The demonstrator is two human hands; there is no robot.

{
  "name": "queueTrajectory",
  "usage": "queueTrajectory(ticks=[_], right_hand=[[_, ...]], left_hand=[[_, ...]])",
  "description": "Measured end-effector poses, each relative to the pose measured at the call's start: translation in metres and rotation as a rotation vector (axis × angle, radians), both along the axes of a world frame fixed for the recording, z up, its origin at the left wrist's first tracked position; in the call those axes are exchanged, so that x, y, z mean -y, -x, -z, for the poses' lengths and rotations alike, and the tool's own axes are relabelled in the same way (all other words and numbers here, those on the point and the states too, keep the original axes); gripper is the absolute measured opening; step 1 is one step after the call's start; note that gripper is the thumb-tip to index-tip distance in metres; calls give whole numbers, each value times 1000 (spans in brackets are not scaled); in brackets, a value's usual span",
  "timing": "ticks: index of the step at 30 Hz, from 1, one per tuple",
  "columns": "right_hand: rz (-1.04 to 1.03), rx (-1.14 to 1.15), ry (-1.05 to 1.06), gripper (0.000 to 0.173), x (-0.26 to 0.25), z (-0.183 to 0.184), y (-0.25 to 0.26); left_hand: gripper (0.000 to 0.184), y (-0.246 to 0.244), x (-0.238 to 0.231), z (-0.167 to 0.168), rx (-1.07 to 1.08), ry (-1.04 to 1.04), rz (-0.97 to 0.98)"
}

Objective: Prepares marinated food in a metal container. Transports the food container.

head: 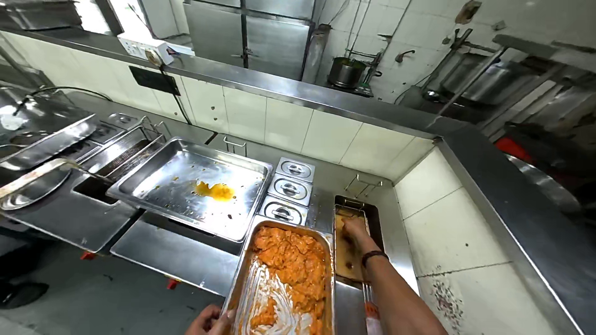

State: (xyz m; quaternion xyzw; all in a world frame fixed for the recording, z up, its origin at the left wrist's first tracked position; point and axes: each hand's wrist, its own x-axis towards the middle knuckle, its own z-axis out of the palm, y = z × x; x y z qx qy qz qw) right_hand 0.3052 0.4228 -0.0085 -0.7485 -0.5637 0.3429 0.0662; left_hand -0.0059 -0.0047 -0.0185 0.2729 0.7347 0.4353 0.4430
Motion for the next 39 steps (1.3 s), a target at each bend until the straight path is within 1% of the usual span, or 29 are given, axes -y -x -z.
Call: queueTrajectory(ticks=[3,6,8,10,12,13,14,15,17,18,19,20,21,22,23,25,27,29,31,33,37,39], right_hand=[[14,-10,-21,50,-3,0,6],[48,-127,-83,51,1,-4,3],[28,-124,-131,49,13,-25,3],[-32,-90,-183,43,31,-51,9],[-160,-99,-274,34,62,-78,20],[-260,-104,-300,31,85,-89,30],[-387,-115,-291,28,115,-99,42],[-536,-119,-230,28,148,-105,55],[-839,-81,-89,31,212,-94,83],[-937,-22,-35,36,240,-82,94],[-975,44,-1,46,262,-71,104],[-965,111,19,58,280,-62,112],[-922,174,29,65,293,-57,121],[-880,232,47,67,302,-58,130],[-864,279,67,62,309,-60,138],[-945,305,66,43,321,-61,148],[-1121,190,-45,26,321,-52,148],[-1328,33,-161,21,314,-41,139],[-1441,-53,-229,20,308,-34,123],[-1390,0,-192,21,302,-38,100],[-1052,383,7,22,301,-66,64],[-959,488,17,22,300,-73,61]], left_hand=[[39,2,2,-3,-30,34,14],[42,2,0,1,-23,27,-8],[43,1,-3,5,-19,29,-17],[43,2,-3,7,0,29,-12],[43,3,-4,8,22,11,-4],[43,3,-6,9,34,1,-2],[43,2,-6,10,46,-4,3],[43,2,-6,10,56,-2,12],[43,3,-7,10,66,-2,27],[43,3,-8,10,64,-3,35],[43,3,-9,10,65,-8,43],[43,3,-9,9,71,-14,47],[44,3,-10,9,78,-15,50],[44,3,-10,9,88,-21,53],[44,3,-11,10,98,-26,57],[43,3,-10,13,115,-27,68],[43,4,-12,14,107,-33,77],[44,3,-13,16,98,-48,78],[45,3,-12,15,92,-48,87],[47,4,-12,14,84,-44,95],[46,4,-12,17,99,-55,92],[45,5,-12,18,110,-60,87]])
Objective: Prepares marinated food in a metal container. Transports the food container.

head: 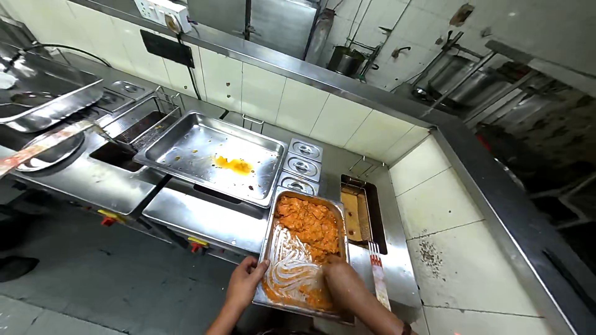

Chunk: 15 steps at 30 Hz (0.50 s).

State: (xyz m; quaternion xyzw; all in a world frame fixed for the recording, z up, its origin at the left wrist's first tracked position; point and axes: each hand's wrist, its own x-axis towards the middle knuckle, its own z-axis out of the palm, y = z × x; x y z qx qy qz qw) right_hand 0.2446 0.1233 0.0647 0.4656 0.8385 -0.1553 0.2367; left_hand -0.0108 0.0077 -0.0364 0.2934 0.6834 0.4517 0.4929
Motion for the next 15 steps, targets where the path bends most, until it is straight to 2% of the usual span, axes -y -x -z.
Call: queueTrajectory(ticks=[2,5,7,11,15], right_hand=[[40,54,-23,26,7,0,7],[53,167,-14,34,16,1,23],[3,235,49,31,17,-5,25],[-118,317,262,26,16,-17,31],[-191,249,378,25,8,-5,25]], left_hand=[[44,0,0,-1,-30,12,4],[38,-2,-3,-16,-243,34,-10],[34,-8,-5,-23,-318,14,-52],[29,-17,-7,-24,-287,-31,-125],[28,-19,-5,-24,-309,-38,-145]])
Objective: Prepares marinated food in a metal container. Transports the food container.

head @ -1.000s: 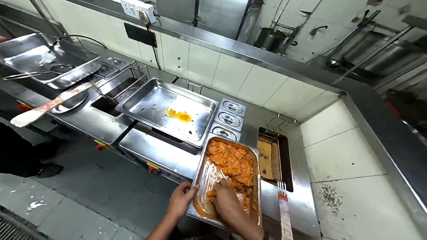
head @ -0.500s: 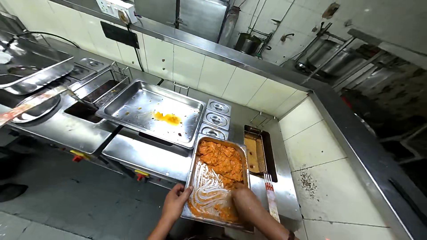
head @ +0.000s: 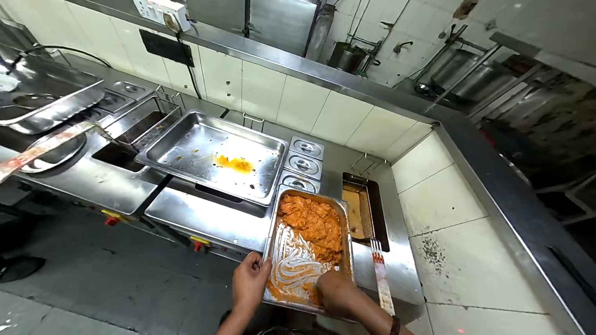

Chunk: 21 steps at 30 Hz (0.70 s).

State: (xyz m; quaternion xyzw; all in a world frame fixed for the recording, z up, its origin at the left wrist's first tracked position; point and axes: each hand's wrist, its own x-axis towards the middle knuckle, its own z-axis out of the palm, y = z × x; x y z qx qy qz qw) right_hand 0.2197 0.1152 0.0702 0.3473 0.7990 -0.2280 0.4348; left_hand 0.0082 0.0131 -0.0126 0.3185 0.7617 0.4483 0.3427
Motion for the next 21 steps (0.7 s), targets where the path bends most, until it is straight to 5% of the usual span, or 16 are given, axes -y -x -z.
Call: queueTrajectory(ticks=[5,9,12,14,16,21], right_hand=[[227,-349,359,25,-30,-6,-19],[942,-899,679,25,-28,-17,-34],[1444,-1242,967,44,-15,1,-21],[1715,-1337,1196,47,-9,15,-11],[1933,-1343,1147,37,-1,15,-2],[1911,-1431,1239,29,3,18,4]], left_hand=[[29,2,-2,2,5,15,21],[33,5,-1,3,57,19,9],[33,6,-1,6,65,14,-6],[33,6,-1,8,74,4,-4],[32,6,-1,8,88,-7,0],[32,7,0,9,84,3,4]])
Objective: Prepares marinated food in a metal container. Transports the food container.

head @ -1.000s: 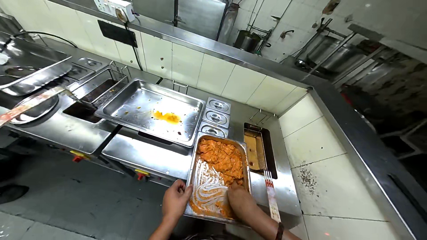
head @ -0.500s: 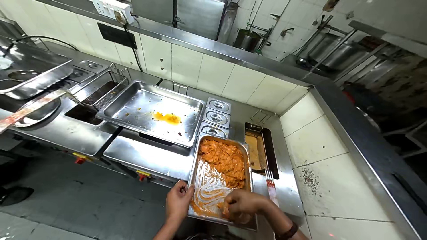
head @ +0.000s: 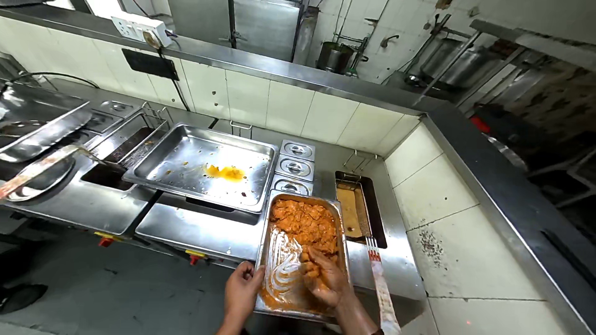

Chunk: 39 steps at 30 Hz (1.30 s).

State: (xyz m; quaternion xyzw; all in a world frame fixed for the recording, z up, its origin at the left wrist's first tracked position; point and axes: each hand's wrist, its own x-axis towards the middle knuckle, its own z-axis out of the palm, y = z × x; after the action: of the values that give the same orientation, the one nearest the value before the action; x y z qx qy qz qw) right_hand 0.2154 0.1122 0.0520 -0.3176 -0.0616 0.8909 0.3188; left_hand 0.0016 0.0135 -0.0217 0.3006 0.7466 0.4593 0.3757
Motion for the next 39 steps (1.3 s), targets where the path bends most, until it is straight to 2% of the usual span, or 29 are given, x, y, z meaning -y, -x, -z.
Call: queueTrajectory(ticks=[3,5,8,9,15,17,19,22,26,29,30,32,34,37,39], right_hand=[[-48,-25,35,51,-4,-6,2],[-17,100,49,48,-6,-10,3],[67,466,29,35,-10,-16,10],[75,524,21,33,-12,-16,9],[90,344,22,22,-14,-31,-13],[65,222,57,41,-10,-29,-14],[52,87,82,49,-4,-22,-11],[101,46,177,49,1,-22,0],[99,-5,155,51,-18,-34,-13],[115,255,-65,48,-64,-49,-44],[118,457,-200,46,-86,-48,-54],[51,1035,-510,41,-141,-33,-74],[-196,1443,-691,39,-195,-9,-88],[-528,1649,-761,41,-258,23,-93],[-556,1727,-765,37,-283,40,-90]], left_hand=[[33,0,0,1,9,-22,-7],[33,0,0,3,17,-25,-18],[33,-1,0,3,32,-40,-27],[33,-1,0,3,35,-42,-26],[31,-2,0,3,75,-57,-34],[33,-2,0,3,82,-48,-19],[32,-1,1,3,86,-47,-18],[30,-1,1,2,98,-49,-14],[28,-2,3,-2,102,-47,-21],[28,-1,4,-3,109,-34,-23],[28,-1,4,-3,111,-29,-22],[28,-1,5,-5,110,-22,-14],[27,-1,6,-7,108,-17,-16],[27,-2,7,-7,100,-10,-35],[29,-3,9,-6,88,6,-53]])
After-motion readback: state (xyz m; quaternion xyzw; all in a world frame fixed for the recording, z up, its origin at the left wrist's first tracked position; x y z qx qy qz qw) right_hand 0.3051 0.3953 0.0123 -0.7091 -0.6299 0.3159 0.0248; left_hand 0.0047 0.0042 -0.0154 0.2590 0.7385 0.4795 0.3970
